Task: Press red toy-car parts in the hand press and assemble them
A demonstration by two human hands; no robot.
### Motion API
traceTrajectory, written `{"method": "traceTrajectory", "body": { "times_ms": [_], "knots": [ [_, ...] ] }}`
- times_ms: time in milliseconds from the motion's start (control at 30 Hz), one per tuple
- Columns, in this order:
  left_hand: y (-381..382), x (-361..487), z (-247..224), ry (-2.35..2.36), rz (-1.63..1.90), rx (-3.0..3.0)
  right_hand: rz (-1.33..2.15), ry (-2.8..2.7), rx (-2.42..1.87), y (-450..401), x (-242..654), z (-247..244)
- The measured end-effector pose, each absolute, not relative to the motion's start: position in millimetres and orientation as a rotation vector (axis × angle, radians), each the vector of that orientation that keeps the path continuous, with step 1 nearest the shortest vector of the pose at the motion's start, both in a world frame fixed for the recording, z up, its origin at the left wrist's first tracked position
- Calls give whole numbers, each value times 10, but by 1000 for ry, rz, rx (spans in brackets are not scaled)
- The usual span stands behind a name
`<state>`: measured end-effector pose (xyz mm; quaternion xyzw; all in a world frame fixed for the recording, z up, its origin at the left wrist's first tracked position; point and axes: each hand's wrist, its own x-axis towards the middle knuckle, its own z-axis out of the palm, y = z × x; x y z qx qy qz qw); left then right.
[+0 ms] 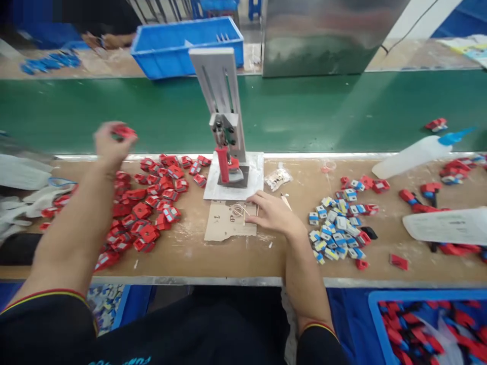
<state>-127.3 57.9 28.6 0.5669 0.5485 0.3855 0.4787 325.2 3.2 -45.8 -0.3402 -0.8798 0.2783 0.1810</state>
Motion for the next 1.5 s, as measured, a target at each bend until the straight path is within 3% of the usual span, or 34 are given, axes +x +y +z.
{"method": "traceTrajectory", "body": {
  "times_ms": [67,133,367,500,633,800,1067,1300,1500],
  "knots": [
    [317,-1181,228,1443,1470,1375,820,-2542,-952,19,3224,-472],
    [-41,-951,105,1386,1641,1287,819,-2578,-943,6,3186,-500],
    [-592,366,-542,1091,1520,1008,707,-2492,-840,3,3010,-628],
    [-539,545,-753,1034,1483,1001,495,-2421,-967,-5,2863,-743],
    [-603,483,-861,1071,1435,1092,529,-2426,-912,-21,2779,-807],
    [-674,503,-854,1119,1425,1156,695,-2303,-874,-34,2878,-678],
    [-777,638,-808,1229,1347,1336,711,-1560,-701,-230,2817,-398],
    [-749,596,-768,978,1417,875,827,-1452,-764,-250,2718,-457],
    [-747,633,-622,769,1104,605,890,-1444,-787,-311,2634,-480]
  ]
}}
